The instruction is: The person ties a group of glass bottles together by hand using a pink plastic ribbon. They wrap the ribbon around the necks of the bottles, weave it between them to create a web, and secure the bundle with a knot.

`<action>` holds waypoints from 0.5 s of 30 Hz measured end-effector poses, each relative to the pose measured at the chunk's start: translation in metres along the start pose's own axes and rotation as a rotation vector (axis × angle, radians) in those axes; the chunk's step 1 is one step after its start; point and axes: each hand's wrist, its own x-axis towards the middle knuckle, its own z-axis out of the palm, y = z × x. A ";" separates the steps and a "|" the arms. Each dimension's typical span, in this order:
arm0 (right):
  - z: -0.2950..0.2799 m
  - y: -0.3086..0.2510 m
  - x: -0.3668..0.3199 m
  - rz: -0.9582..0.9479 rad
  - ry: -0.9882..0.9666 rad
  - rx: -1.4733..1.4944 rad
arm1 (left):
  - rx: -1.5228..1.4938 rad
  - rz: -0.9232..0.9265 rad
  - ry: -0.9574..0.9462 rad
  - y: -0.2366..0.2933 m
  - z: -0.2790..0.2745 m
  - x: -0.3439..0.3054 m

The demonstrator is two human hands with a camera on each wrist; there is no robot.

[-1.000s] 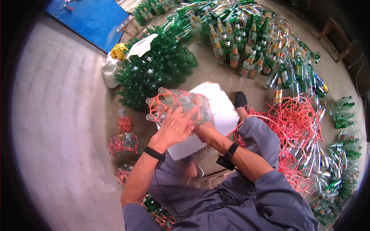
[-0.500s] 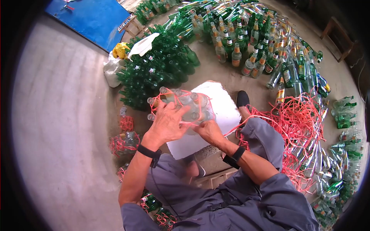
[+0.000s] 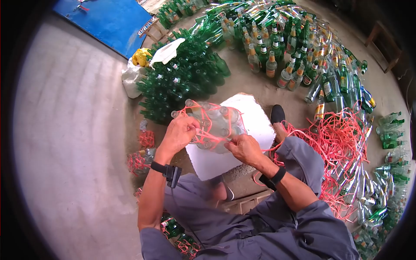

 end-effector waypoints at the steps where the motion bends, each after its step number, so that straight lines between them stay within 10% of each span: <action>1: 0.002 0.000 -0.002 -0.020 0.016 0.001 | 0.048 0.069 0.036 -0.003 0.002 0.003; 15: 0.016 0.001 -0.001 -0.070 0.001 0.014 | -0.044 0.222 0.174 -0.004 0.018 0.035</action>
